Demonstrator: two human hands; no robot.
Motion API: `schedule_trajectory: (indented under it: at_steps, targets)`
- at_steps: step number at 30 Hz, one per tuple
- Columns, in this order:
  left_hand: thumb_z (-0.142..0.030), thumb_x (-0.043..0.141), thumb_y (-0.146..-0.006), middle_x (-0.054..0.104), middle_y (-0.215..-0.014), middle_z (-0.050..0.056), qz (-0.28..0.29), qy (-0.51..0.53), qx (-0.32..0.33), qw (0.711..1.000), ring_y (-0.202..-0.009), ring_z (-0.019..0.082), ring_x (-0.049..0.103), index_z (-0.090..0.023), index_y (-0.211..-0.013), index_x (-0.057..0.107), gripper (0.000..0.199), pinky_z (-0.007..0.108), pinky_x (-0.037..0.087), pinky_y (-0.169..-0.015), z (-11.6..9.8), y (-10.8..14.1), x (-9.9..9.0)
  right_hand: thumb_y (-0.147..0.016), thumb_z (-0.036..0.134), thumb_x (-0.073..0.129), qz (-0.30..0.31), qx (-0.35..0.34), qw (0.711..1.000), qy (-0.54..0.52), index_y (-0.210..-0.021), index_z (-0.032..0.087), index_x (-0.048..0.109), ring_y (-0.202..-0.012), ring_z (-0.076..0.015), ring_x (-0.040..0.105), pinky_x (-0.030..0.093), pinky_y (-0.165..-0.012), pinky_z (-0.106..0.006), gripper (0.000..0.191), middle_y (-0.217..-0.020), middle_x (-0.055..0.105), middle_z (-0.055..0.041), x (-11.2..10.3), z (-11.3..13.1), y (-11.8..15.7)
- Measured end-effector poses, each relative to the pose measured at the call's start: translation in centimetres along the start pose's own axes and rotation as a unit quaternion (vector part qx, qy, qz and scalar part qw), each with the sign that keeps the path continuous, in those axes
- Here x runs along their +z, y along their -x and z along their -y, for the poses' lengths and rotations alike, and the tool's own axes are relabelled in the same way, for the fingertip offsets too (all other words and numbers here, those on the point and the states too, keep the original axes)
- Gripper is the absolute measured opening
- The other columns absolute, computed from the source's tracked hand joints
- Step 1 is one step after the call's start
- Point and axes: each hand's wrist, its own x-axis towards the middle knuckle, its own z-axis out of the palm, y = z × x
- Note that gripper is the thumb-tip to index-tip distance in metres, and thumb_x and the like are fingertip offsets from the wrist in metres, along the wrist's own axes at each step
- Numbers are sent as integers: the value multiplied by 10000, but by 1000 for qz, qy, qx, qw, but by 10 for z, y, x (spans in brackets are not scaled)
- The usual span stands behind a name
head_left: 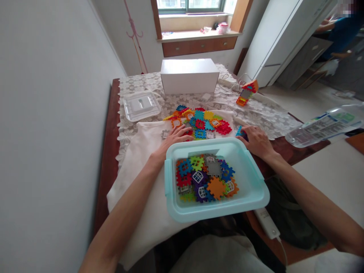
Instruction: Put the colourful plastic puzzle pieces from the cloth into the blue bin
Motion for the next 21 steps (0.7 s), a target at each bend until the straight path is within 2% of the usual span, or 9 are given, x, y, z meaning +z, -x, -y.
schedule_trajectory:
  at_steps: [3,6,8,12,15,18,21]
  targets:
    - [-370,794,-1122,536,-1902,71,22,-13,-26,999,-1858,364,344,-327,-1497,823,379,681,248,-1543,2,-3,2,-1130,495,609,-9,0,1000,-3,-1263,226,753,-1206,-454,771,638,-1061,-605,332,-1288,843,-203,4,-6,-2]
    - [-375,752,-1148,541,-1895,82,22,-18,-35,999,-1844,358,373,-317,-1491,821,355,670,269,-1539,1,-4,2,-1136,497,600,-12,-18,1000,-6,-1467,202,731,-1248,-452,761,637,-1077,-600,462,-1403,823,-210,5,-11,-6]
    - [-376,734,-1157,545,-1889,89,12,-17,-31,999,-1826,345,405,-309,-1478,822,340,652,277,-1540,-1,-3,1,-1152,509,583,-6,-34,999,-10,-1552,227,725,-1278,-438,760,636,-1106,-590,510,-1450,816,-192,5,-12,-8]
    - [-390,703,-1175,549,-1883,93,9,-24,-32,999,-1812,335,424,-306,-1493,803,344,651,267,-1540,-3,-2,0,-1137,549,615,-3,-15,1000,-27,-1379,260,835,-1243,-418,794,662,-1077,-557,436,-1340,845,-171,6,-12,-13]
    - [-387,689,-1181,556,-1880,99,10,-36,-38,999,-1815,338,425,-314,-1565,763,398,662,212,-1550,-1,-4,1,-1097,570,663,-3,19,999,-44,-1314,252,842,-1197,-422,818,676,-1051,-556,425,-1293,854,-175,5,-11,-15]
    - [-358,709,-1166,568,-1873,112,-1,-50,-55,997,-1821,359,420,-319,-1607,742,444,690,131,-1554,5,-6,5,-1067,563,680,1,33,998,-53,-1298,258,819,-1197,-432,815,677,-1064,-573,407,-1328,849,-180,3,-8,-16]
    - [-352,739,-1145,530,-1902,120,-18,-71,-104,992,-1855,399,351,-340,-1672,697,528,751,78,-1535,12,-7,10,-1052,535,681,-4,36,998,-56,-1334,264,790,-1247,-446,797,674,-1085,-595,407,-1411,832,-184,2,-6,-16]
